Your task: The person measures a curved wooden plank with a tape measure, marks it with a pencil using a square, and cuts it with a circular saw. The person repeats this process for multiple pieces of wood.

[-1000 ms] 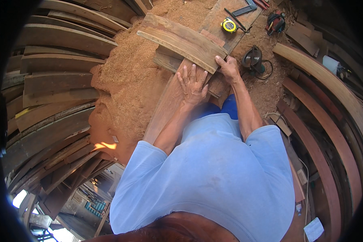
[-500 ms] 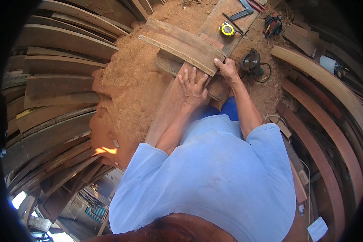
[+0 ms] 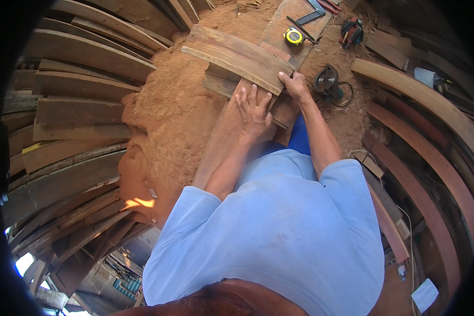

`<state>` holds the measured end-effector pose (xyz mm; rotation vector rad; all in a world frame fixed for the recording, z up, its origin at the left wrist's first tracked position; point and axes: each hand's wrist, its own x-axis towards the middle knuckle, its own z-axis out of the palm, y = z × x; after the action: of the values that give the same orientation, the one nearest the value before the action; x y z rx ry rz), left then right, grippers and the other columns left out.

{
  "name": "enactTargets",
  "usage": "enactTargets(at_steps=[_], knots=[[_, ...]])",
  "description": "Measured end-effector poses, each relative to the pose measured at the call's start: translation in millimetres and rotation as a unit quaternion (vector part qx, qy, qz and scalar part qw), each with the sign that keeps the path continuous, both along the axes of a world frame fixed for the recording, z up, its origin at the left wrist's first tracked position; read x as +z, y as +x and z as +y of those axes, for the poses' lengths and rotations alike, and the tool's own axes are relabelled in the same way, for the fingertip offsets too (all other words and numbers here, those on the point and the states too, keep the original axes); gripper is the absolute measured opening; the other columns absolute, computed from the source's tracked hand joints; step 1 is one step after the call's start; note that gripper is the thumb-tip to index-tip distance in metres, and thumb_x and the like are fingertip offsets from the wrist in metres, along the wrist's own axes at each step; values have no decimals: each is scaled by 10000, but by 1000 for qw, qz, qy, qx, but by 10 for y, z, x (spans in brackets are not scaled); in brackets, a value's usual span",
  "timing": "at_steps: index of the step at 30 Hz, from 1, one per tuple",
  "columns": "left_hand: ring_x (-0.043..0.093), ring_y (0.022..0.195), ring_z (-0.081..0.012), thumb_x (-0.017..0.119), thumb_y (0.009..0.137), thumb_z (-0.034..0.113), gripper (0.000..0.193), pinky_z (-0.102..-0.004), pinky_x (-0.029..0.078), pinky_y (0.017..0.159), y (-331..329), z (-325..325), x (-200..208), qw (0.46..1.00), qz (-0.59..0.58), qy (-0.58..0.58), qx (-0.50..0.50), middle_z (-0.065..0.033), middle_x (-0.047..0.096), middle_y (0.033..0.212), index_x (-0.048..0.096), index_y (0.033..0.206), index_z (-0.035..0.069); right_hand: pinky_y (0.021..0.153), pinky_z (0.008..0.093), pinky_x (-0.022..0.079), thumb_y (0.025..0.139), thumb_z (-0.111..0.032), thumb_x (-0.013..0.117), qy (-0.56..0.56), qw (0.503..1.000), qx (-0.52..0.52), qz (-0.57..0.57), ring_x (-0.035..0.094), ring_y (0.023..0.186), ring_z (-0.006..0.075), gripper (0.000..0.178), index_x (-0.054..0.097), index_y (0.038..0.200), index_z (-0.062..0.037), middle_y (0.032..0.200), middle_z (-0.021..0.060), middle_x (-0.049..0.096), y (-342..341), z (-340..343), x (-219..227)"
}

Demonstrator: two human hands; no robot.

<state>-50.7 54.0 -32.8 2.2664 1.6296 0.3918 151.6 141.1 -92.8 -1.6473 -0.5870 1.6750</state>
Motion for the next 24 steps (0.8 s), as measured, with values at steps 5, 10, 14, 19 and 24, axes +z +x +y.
enactTargets(at_steps=[5, 10, 14, 19, 24], knots=[[185, 1544, -527, 813, 705, 229, 778, -751, 90, 1245, 4, 4, 1, 1000, -8, -17, 8, -239, 305, 1671, 606, 1454, 267, 794, 377, 567, 957, -300, 746, 57, 996, -2, -62, 681, 905, 220, 437, 713, 1185, 71, 1054, 115, 748, -156, 21, 281], [219, 1537, -489, 812, 693, 218, 774, -740, 105, 1248, 39, 6, -52, 1000, -14, -2, 12, -214, 328, 1665, 619, 1439, 289, 815, 386, 581, 990, -389, 725, -20, 999, 5, 35, 702, 913, 218, 537, 646, 1310, 35, 1110, 119, 739, -13, -75, 217], [272, 1514, -487, 843, 678, 237, 745, -733, 149, 1239, 43, -10, 0, 1000, -9, -3, 21, -208, 379, 1634, 638, 1392, 294, 701, 329, 579, 1044, -401, 666, -75, 991, 11, 109, 693, 802, 158, 458, 620, 1278, -11, 1041, 67, 714, 380, -433, 267], [288, 1511, -459, 843, 652, 224, 706, -712, 148, 1253, 90, 22, 9, 999, 5, -21, 35, -175, 420, 1602, 672, 1334, 293, 595, 294, 552, 1057, -348, 653, -148, 987, 58, 31, 652, 673, 114, 292, 657, 1061, -56, 862, 25, 682, 1155, -1083, -98], [285, 1508, -455, 859, 604, 201, 738, -685, 141, 1266, 48, 19, 15, 999, 3, -18, 44, -175, 445, 1576, 674, 1313, 293, 623, 343, 549, 1034, -292, 647, -140, 963, 204, -109, 675, 705, 193, 273, 656, 1007, -20, 883, 79, 703, 1794, -1392, -574]])
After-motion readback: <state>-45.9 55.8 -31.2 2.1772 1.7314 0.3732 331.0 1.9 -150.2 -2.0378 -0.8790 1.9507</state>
